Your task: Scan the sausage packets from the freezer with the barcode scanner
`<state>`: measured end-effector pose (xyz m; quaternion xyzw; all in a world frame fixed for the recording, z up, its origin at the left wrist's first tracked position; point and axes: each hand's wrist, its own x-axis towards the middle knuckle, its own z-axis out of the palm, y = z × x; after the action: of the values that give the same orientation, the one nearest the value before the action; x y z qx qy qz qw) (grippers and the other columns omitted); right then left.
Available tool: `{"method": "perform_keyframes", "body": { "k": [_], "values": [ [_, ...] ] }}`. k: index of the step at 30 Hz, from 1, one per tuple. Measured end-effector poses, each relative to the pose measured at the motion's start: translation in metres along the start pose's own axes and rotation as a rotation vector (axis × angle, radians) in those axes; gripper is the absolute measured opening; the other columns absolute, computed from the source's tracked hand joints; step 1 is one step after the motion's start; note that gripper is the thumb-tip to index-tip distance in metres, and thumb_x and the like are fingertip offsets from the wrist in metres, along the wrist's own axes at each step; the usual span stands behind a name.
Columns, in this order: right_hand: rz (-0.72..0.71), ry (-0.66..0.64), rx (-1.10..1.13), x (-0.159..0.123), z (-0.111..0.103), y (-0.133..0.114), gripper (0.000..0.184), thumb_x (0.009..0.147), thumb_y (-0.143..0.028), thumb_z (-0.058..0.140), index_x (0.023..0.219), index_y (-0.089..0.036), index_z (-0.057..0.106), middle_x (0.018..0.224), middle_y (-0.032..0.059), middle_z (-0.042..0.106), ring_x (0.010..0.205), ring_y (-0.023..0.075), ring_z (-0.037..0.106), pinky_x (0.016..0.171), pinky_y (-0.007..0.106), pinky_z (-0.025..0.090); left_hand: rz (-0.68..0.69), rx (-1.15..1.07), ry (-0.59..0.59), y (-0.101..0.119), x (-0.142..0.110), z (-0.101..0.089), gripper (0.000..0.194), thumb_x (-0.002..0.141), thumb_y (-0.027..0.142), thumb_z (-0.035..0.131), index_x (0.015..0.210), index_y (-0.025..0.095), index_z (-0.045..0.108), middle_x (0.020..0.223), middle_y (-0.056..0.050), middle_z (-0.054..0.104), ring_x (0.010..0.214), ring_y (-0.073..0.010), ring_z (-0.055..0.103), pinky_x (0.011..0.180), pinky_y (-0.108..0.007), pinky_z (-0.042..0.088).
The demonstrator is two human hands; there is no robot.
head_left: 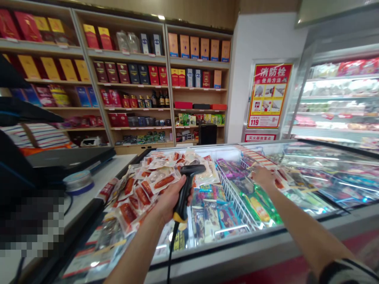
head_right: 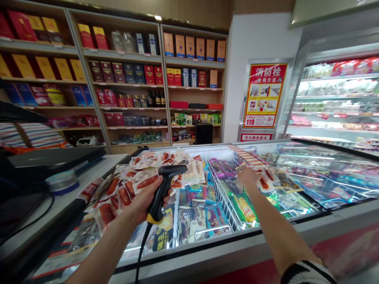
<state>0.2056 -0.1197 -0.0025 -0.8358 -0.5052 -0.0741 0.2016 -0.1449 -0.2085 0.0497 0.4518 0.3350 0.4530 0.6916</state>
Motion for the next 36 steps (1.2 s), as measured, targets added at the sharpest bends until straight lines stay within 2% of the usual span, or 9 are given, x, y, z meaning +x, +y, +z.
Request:
{"method": "perform_keyframes", "body": {
  "k": [3,5,8,12,16,20,27,33,36],
  "values": [
    [0.043,-0.004,-0.061,-0.002,0.002,0.033,0.047,0.067,-0.048,0.044,0.101,-0.015,0.054,0.091,0.0168,0.057,0.089,0.0343,0.050,0.070,0.048,0.033,-0.025,0.002,-0.010,-0.002,0.003,0.008,0.033,0.072,0.045,0.046,0.075,0.012,0.052,0.055,-0.002,0.055,0.040,-0.0074,0.048,0.037,-0.019,0.039],
    [-0.014,0.027,-0.114,-0.009,0.008,0.038,0.045,0.068,-0.047,0.043,0.102,-0.019,0.052,0.094,0.0141,0.057,0.091,0.0316,0.050,0.073,0.047,0.033,-0.027,-0.003,-0.010,-0.003,0.004,0.010,0.033,0.072,0.045,0.046,0.078,0.013,0.052,0.056,-0.001,0.055,0.041,-0.0072,0.048,0.037,-0.019,0.039],
    [-0.082,0.034,-0.139,-0.017,0.017,0.032,0.047,0.070,-0.048,0.042,0.109,-0.022,0.047,0.102,0.0129,0.054,0.096,0.0297,0.048,0.074,0.046,0.034,-0.021,-0.011,-0.006,-0.003,0.002,0.010,0.032,0.072,0.045,0.047,0.081,0.015,0.052,0.058,0.000,0.055,0.041,-0.0068,0.048,0.038,-0.019,0.038],
    [-0.178,-0.097,-0.071,-0.025,0.021,0.016,0.048,0.073,-0.045,0.040,0.111,-0.018,0.045,0.092,0.0122,0.059,0.085,0.0259,0.055,0.067,0.035,0.040,-0.017,-0.012,-0.033,-0.003,-0.003,0.006,0.033,0.071,0.046,0.046,0.076,0.014,0.051,0.056,0.000,0.054,0.042,-0.0070,0.048,0.039,-0.018,0.038],
    [-0.249,-0.007,0.032,-0.036,0.018,-0.007,0.050,0.075,-0.046,0.037,0.120,-0.023,0.038,0.089,0.0087,0.062,0.078,0.0237,0.058,0.062,0.031,0.040,-0.004,-0.027,-0.026,-0.002,-0.010,0.000,0.031,0.071,0.046,0.046,0.074,0.015,0.049,0.057,0.000,0.054,0.043,-0.0072,0.048,0.039,-0.019,0.037],
    [-0.341,0.029,0.165,-0.041,0.004,-0.040,0.044,0.073,-0.049,0.038,0.112,-0.030,0.048,0.082,0.0033,0.064,0.074,0.0218,0.058,0.059,0.028,0.040,0.023,-0.029,-0.015,0.000,-0.019,-0.008,0.033,0.071,0.047,0.045,0.070,0.015,0.049,0.059,0.000,0.054,0.042,-0.0067,0.047,0.039,-0.019,0.036],
    [-0.385,0.098,0.249,-0.045,-0.014,-0.096,0.050,0.067,-0.056,0.043,0.105,-0.027,0.056,0.073,0.0045,0.065,0.073,0.0241,0.058,0.058,0.029,0.039,0.063,-0.071,0.017,0.004,-0.029,-0.019,0.033,0.070,0.048,0.046,0.069,0.015,0.046,0.061,0.000,0.053,0.043,-0.0070,0.047,0.039,-0.019,0.036],
    [-0.405,0.104,0.259,-0.044,-0.013,-0.115,0.047,0.065,-0.045,0.048,0.106,-0.024,0.055,0.085,0.0038,0.065,0.076,0.0218,0.058,0.062,0.027,0.038,0.065,-0.060,0.016,0.008,-0.034,-0.026,0.034,0.070,0.050,0.045,0.069,0.016,0.045,0.060,0.001,0.052,0.043,-0.0068,0.047,0.040,-0.020,0.036],
    [-0.422,0.100,0.297,-0.041,-0.014,-0.116,0.041,0.065,-0.042,0.047,0.101,-0.024,0.057,0.082,0.0019,0.065,0.074,0.0197,0.058,0.060,0.025,0.038,0.056,-0.040,-0.007,0.009,-0.034,-0.026,0.034,0.070,0.050,0.045,0.070,0.016,0.045,0.060,0.001,0.052,0.043,-0.0070,0.047,0.041,-0.020,0.036]
  ]
}}
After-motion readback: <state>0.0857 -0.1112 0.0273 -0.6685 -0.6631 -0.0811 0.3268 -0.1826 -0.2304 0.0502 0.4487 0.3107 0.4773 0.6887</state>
